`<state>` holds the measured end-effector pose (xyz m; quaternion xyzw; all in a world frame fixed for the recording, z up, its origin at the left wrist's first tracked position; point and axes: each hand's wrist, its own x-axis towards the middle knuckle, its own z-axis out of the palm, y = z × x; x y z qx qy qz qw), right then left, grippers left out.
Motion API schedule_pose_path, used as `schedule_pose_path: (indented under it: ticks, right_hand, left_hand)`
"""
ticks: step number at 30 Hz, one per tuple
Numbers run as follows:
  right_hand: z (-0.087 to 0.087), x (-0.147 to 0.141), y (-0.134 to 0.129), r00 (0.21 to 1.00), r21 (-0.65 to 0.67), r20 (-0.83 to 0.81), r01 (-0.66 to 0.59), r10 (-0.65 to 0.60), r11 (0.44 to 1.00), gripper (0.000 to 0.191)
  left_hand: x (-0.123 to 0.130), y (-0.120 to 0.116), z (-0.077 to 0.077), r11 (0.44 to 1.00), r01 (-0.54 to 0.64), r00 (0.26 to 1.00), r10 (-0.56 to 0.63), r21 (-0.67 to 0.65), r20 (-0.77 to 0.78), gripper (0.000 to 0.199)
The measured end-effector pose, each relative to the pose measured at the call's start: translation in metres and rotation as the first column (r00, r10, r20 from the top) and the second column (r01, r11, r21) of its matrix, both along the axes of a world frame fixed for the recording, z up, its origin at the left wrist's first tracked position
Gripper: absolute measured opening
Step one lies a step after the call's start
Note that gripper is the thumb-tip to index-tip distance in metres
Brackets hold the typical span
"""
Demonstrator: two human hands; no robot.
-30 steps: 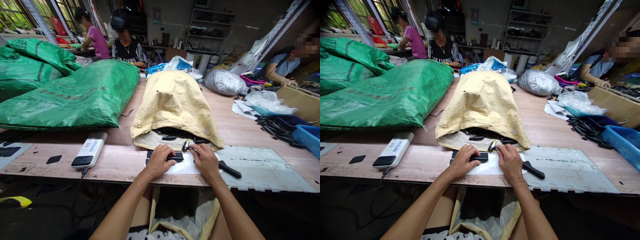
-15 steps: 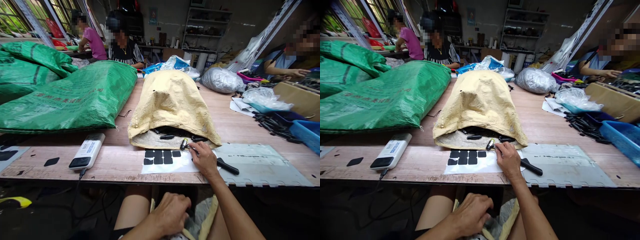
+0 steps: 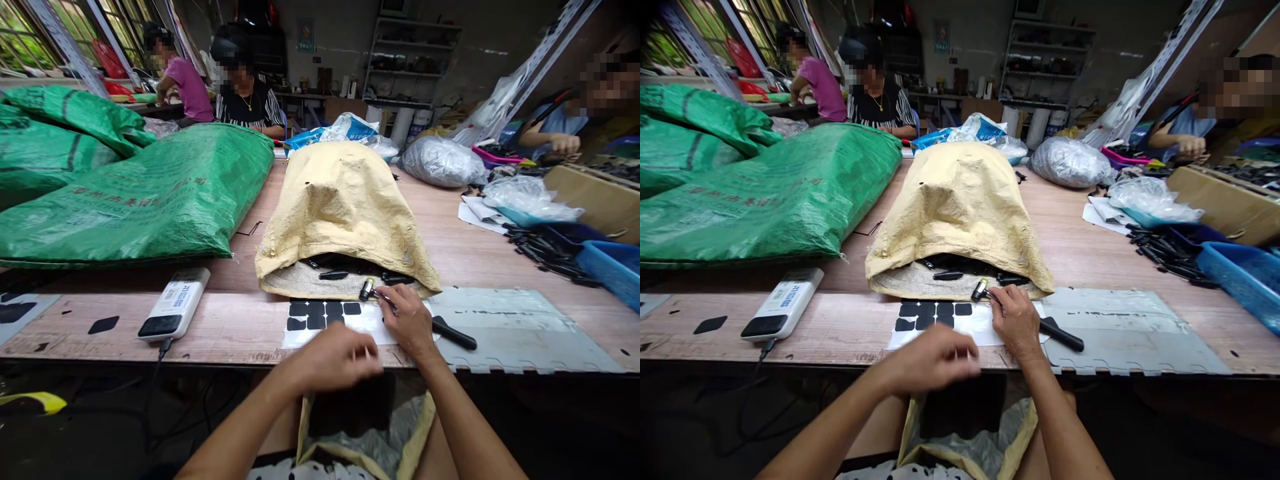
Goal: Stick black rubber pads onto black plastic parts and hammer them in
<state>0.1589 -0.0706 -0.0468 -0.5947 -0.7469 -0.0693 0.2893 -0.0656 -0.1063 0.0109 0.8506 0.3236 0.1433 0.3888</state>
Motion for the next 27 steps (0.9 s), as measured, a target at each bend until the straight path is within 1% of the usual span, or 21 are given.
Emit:
schedule_pose_path:
  ticks: [1,2,3,4,5,6,8,10,12,13,15,17,18,20,23,25,27]
  right_hand:
    - [0.000,0.000,0.000,1.000,-0.004,0.000,0.000,0.000,1.000,0.024]
    - [0.001,0.000,0.000,1.000,-0.007,-0.001,-0.001,0.001,1.000,0.024]
    - [0.001,0.000,0.000,1.000,-0.009,-0.002,-0.003,0.003,1.000,0.024]
    - [0.001,0.000,0.000,1.000,-0.009,-0.004,-0.003,0.003,1.000,0.024]
    - [0.002,0.000,0.000,1.000,-0.009,-0.004,-0.003,0.002,1.000,0.024]
    - [0.002,0.000,0.001,1.000,-0.009,-0.006,-0.001,0.001,1.000,0.024]
    - [0.002,0.000,0.001,1.000,-0.010,-0.010,0.000,0.000,1.000,0.024]
    - [0.003,-0.001,0.001,1.000,-0.013,-0.015,0.000,0.000,1.000,0.023]
    - [0.002,-0.001,0.001,1.000,-0.012,-0.016,0.003,-0.004,1.000,0.023]
    - [0.002,-0.001,0.001,1.000,-0.012,-0.013,0.007,-0.007,1.000,0.023]
    - [0.001,-0.001,0.002,1.000,-0.007,0.007,0.011,-0.011,1.000,0.023]
    - [0.000,-0.001,0.002,0.999,0.002,0.040,0.008,-0.009,1.000,0.025]
    - [-0.001,0.000,0.003,0.998,0.007,0.059,0.005,-0.005,1.000,0.027]
    - [0.001,0.001,0.003,0.996,0.013,0.090,-0.010,0.009,1.000,0.030]
    - [0.008,0.001,0.000,0.994,0.018,0.099,-0.056,0.053,0.998,0.032]
    - [0.015,0.001,-0.005,0.995,0.035,0.056,-0.089,0.087,0.995,0.034]
    - [0.023,-0.001,-0.012,0.990,0.064,-0.032,-0.135,0.137,0.989,0.035]
  left_hand:
    - [-0.002,0.018,0.005,0.978,-0.174,0.985,0.172,0.115,0.025,0.013]
    - [-0.004,0.037,0.006,0.911,-0.344,0.939,0.341,0.229,0.054,0.013]
    - [-0.005,0.055,0.004,0.822,-0.468,0.879,0.470,0.324,0.078,0.014]
    - [-0.006,0.071,0.000,0.746,-0.536,0.830,0.552,0.395,0.083,0.015]
    - [-0.007,0.084,-0.005,0.698,-0.561,0.799,0.597,0.445,0.071,0.016]
    - [-0.008,0.095,-0.010,0.679,-0.559,0.787,0.616,0.476,0.045,0.018]
    - [-0.009,0.106,-0.019,0.687,-0.530,0.789,0.615,0.496,-0.009,0.018]
    - [-0.011,0.104,-0.021,0.698,-0.516,0.798,0.603,0.497,-0.017,0.015]
    - [-0.013,0.092,-0.019,0.713,-0.502,0.822,0.569,0.490,0.016,0.013]
    - [-0.015,0.084,-0.018,0.732,-0.483,0.844,0.535,0.481,0.033,0.013]
    - [-0.017,0.066,-0.017,0.787,-0.419,0.893,0.448,0.453,0.047,0.013]
    - [-0.019,0.052,-0.021,0.829,-0.366,0.922,0.384,0.422,0.046,0.014]
    - [-0.019,0.047,-0.025,0.840,-0.354,0.928,0.369,0.411,0.047,0.013]
    - [-0.019,0.041,-0.033,0.845,-0.359,0.929,0.366,0.397,0.060,0.013]
    - [-0.020,0.042,-0.041,0.847,-0.376,0.924,0.374,0.376,0.082,0.017]
    - [-0.020,0.045,-0.043,0.852,-0.382,0.923,0.374,0.359,0.094,0.018]
    - [-0.020,0.047,-0.043,0.854,-0.390,0.920,0.376,0.343,0.111,0.019]
